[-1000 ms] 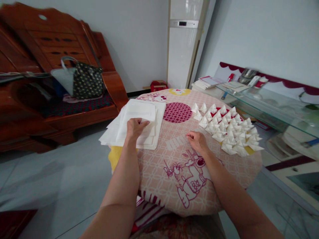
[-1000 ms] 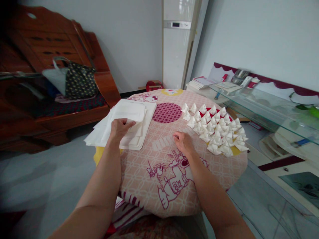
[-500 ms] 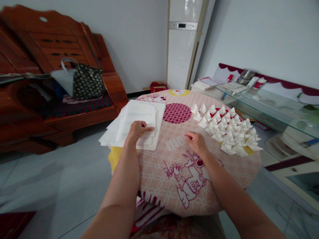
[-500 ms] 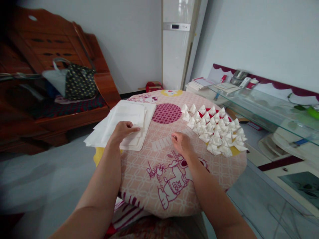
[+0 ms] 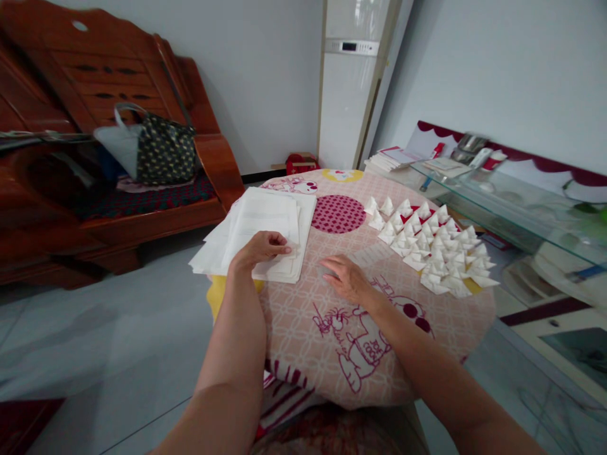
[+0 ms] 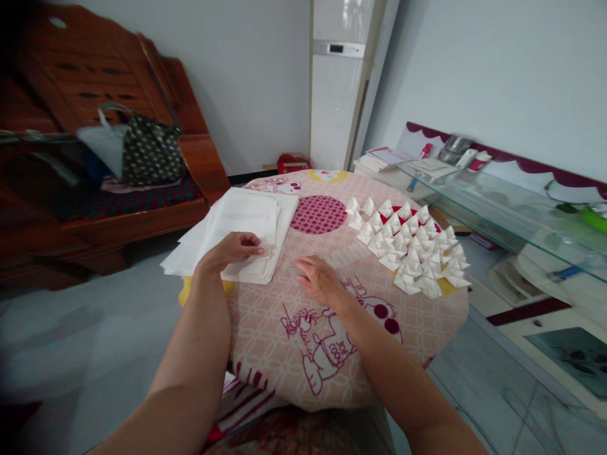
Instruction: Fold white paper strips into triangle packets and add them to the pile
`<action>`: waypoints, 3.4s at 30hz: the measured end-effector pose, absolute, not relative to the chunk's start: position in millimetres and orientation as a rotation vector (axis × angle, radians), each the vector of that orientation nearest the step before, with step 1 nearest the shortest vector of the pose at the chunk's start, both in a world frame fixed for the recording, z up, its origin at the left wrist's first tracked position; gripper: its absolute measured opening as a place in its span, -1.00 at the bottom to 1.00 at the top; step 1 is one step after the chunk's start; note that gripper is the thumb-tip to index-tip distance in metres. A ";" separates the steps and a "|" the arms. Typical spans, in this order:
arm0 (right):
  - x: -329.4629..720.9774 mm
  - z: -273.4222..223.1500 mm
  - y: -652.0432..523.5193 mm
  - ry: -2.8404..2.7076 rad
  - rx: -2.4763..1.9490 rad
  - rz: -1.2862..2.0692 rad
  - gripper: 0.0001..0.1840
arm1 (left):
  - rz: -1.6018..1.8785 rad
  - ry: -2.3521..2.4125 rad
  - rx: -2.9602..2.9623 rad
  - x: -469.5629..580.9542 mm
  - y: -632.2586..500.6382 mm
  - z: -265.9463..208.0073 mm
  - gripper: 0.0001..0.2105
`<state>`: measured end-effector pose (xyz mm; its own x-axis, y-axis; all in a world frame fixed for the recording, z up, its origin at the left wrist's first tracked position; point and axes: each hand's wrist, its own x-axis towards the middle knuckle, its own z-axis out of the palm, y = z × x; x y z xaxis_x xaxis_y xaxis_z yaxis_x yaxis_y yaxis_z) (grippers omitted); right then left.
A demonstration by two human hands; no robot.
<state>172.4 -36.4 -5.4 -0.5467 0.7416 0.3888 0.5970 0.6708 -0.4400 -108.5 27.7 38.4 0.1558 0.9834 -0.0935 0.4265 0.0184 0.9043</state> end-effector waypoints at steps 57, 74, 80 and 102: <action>262.1 9.8 -20.7 -1.370 -1.407 0.418 -0.76 | 0.572 1.879 2.374 -35.4 20.8 32.8 -0.68; 259.2 15.7 -23.6 -1.396 -1.412 0.422 -0.78 | 0.596 1.995 2.202 -61.9 25.6 28.5 -0.59; 256.6 22.2 -26.8 -1.400 -1.403 0.416 -0.77 | 0.690 1.947 2.187 -62.2 26.6 27.1 -0.59; 253.6 31.9 -26.4 -1.060 -1.369 0.864 -0.81 | 0.698 0.976 1.929 -30.7 10.7 40.5 -0.45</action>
